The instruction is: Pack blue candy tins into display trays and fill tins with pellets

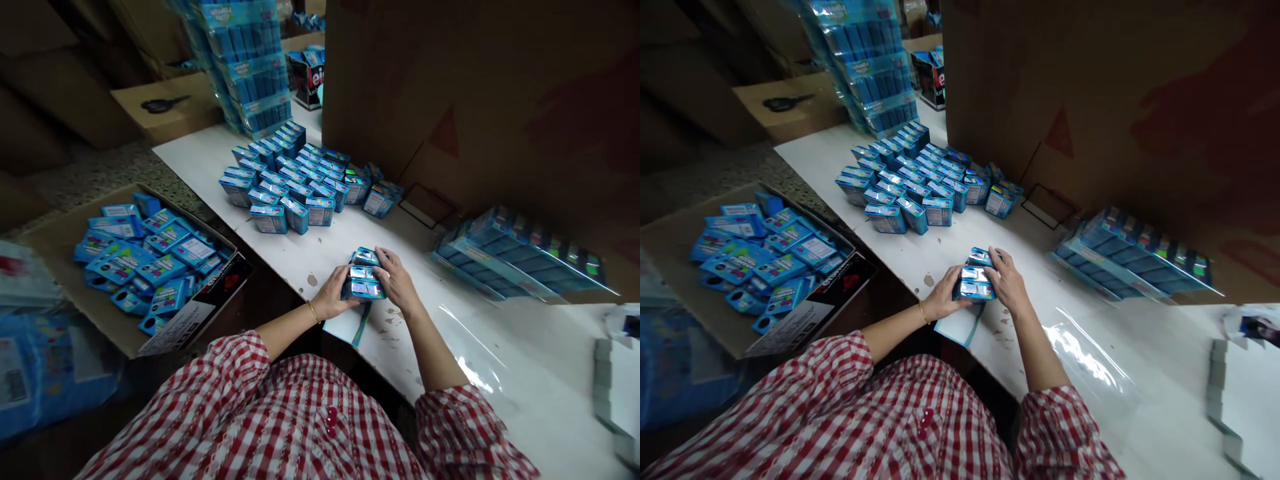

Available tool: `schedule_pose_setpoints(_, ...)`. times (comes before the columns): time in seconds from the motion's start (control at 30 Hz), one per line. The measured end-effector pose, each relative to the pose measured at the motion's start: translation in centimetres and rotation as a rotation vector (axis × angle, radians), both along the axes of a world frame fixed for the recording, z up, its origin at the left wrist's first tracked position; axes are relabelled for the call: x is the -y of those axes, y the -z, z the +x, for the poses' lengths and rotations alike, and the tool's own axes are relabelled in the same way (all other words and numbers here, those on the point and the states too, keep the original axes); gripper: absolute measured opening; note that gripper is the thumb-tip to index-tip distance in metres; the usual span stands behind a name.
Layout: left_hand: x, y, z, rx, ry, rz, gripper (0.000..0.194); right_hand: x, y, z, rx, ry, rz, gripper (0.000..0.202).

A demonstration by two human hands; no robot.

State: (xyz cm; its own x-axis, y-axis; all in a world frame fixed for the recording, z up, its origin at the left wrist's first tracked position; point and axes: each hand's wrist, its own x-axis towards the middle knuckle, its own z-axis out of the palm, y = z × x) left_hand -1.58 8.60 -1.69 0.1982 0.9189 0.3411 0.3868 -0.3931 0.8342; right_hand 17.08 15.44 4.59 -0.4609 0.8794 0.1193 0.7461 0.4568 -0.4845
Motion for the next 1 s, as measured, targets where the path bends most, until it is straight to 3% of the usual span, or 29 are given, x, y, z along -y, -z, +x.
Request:
schedule_pose_setpoints(0.1, 0.3, 1.1, -0.1, -0.021, 0.046, -0.024, 0.086, 1.7, 0.1, 0.2, -0.022, -0.063, 0.083, 0.070)
schedule_pose_setpoints(0.2, 0.8, 1.9, -0.3, -0.069, 0.059, -0.096, 0.086, 3.2, -1.2, -1.1, 0.174, -0.203, 0.189, 0.082)
schedule_pose_setpoints(0.3, 1.4, 2.4, -0.2, -0.079, -0.007, -0.143, 0.076, 3.9, -2.0, -2.9, 0.347, -0.299, 0.222, 0.077)
schedule_pose_setpoints(0.47, 2.0, 2.6, 0.2, -0.058, -0.070, -0.159, 0.071, 5.5, -1.6, -4.2, 0.349, -0.208, 0.287, 0.058)
schedule_pose_setpoints(0.67, 2.0, 2.3, 0.2, -0.122, -0.071, -0.156, 0.074, 7.2, -1.1, -4.9, 0.345, -0.064, 0.330, 0.054)
schedule_pose_setpoints(0.77, 2.0, 2.0, 0.3, -0.151, -0.084, -0.171, 0.075, 6.7, -0.8, -5.2, 0.365, -0.075, 0.315, 0.058)
schedule_pose_setpoints(0.9, 1.9, 1.6, 0.2, -0.144, -0.071, -0.200, 0.072, 4.0, -1.2, -3.7, 0.296, -0.228, 0.246, 0.064)
schedule_pose_setpoints(1.0, 1.2, 0.7, 0.0, -0.149, -0.090, -0.211, 0.069, 1.3, -1.8, -1.9, 0.163, -0.150, 0.168, 0.071)
